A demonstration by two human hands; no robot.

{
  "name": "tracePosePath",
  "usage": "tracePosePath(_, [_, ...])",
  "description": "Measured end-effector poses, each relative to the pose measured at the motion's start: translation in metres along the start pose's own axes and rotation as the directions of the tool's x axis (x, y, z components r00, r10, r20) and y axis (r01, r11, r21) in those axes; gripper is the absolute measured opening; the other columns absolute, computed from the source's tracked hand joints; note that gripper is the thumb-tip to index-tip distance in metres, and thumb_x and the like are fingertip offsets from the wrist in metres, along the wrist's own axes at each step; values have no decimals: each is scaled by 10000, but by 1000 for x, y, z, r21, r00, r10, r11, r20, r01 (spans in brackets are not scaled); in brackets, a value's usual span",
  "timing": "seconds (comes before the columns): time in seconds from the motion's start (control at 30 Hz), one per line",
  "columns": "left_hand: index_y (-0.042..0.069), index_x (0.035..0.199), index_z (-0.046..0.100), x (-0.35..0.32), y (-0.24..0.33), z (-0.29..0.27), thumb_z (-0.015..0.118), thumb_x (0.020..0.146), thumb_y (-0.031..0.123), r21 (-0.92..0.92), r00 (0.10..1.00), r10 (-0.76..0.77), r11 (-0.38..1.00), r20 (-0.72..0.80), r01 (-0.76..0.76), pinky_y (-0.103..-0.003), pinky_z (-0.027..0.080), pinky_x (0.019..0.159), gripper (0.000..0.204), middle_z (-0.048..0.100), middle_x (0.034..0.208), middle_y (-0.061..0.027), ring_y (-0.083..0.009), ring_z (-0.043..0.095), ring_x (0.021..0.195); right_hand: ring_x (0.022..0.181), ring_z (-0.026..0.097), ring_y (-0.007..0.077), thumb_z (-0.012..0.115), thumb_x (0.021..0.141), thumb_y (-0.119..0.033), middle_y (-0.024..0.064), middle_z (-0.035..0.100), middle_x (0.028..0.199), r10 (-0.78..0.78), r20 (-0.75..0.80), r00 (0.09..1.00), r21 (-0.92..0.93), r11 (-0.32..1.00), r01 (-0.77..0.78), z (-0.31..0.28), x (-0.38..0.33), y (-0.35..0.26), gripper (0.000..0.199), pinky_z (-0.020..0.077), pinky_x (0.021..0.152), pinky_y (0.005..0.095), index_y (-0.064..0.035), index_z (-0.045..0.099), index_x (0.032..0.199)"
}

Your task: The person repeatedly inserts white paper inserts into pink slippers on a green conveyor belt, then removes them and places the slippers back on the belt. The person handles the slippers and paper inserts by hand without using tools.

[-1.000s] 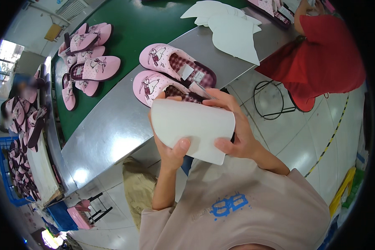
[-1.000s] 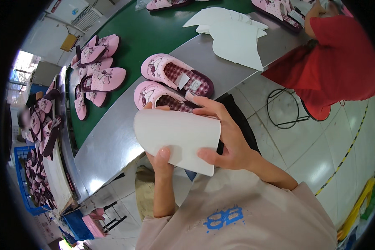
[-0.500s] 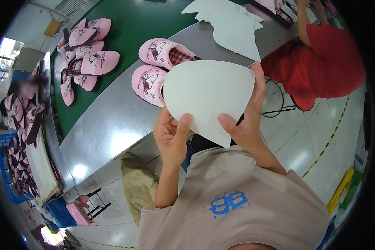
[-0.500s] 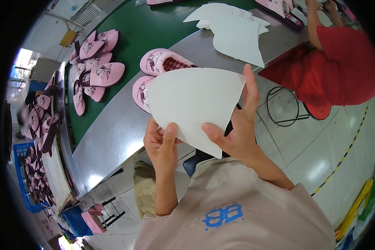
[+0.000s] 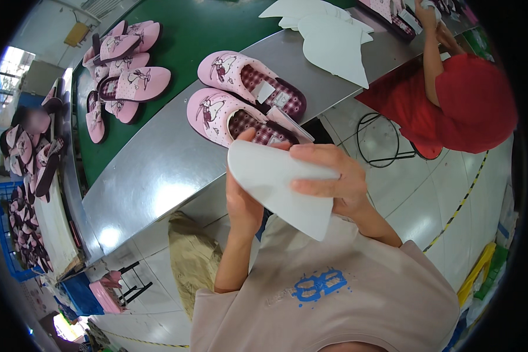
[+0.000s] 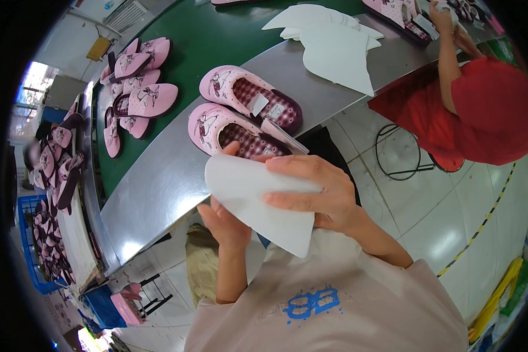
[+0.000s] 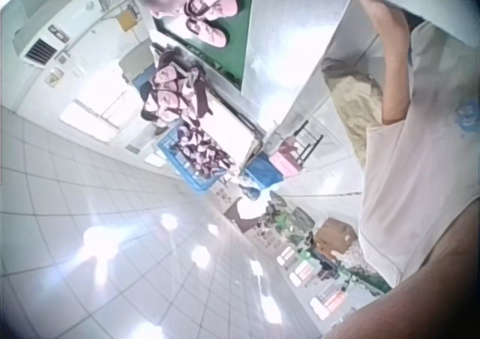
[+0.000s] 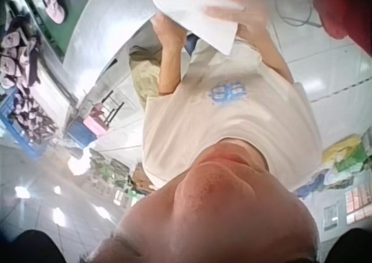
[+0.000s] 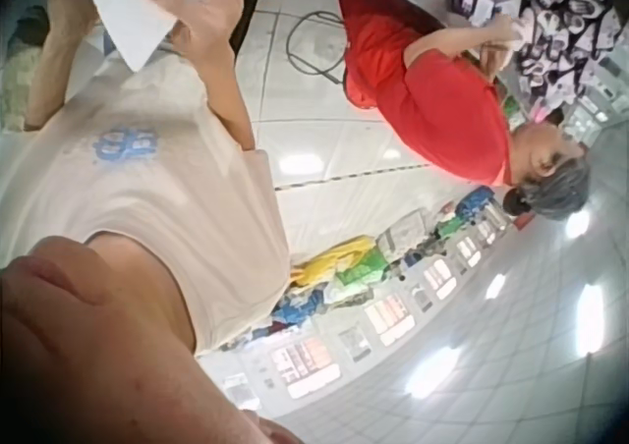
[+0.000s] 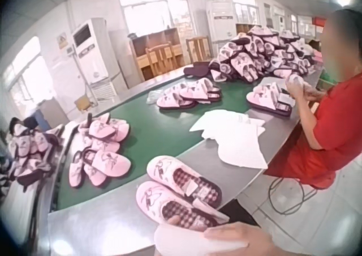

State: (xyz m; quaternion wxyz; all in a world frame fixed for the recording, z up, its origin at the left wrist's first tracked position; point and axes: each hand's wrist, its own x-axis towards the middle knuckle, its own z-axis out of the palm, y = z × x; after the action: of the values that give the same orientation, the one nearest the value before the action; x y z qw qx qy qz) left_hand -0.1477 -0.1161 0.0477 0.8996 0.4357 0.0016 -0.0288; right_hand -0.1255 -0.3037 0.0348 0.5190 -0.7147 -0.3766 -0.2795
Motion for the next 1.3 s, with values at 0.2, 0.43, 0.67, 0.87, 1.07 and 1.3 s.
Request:
tracePosePath(0.2, [-9,1555,362,13,9,-23,829,838,382,225,986,157,964,-51,-142,-382,563,989,940,681,1255,-206,-254,701,1125,1121,719,333,763,950,-174,268,639,1383,402,-215,890,389,871,-299,2,-19,-6,249,595,951,392,18,770,1107])
tracePosePath(0.43, [-15,1486,435,70,25,-15,852,846,364,484,816,289,688,501,-541,-358,567,921,852,682,1261,-181,-237,700,1079,1218,634,258,719,973,-282,195,607,1405,438,55,897,399,814,-422,-12,14,16,565,499,1036,355,93,597,1377])
tracePosePath(0.67, [20,1014,734,142,8,7,778,879,256,764,889,45,-532,456,-365,-437,538,798,276,744,1002,-120,-307,682,954,1097,675,195,716,945,-145,116,669,1277,550,-186,814,-115,810,-574,-64,15,55,362,530,943,310,60,672,1241])
tracePosePath(0.87, [60,956,750,155,6,4,725,890,131,804,907,-4,-462,421,-375,-425,549,673,100,725,899,-77,-293,695,791,1015,699,306,759,850,-100,105,687,1200,525,-77,848,-307,797,-521,-58,15,62,305,567,875,369,51,707,1111])
tracePosePath(1.07, [83,1108,792,123,42,-3,741,914,132,698,628,-364,95,688,-710,-401,592,826,207,785,1061,-93,-277,733,918,1023,670,298,776,812,-111,90,683,1173,343,72,936,-486,832,-268,-57,33,75,245,569,841,405,41,714,994])
tracePosePath(1.3, [79,1319,719,218,97,-46,674,955,211,774,773,39,-39,634,-632,-423,496,1081,390,717,1282,-170,-351,634,1234,1036,665,306,778,874,-149,113,643,1254,401,84,912,-486,815,-314,-13,49,80,259,575,832,424,94,712,937])
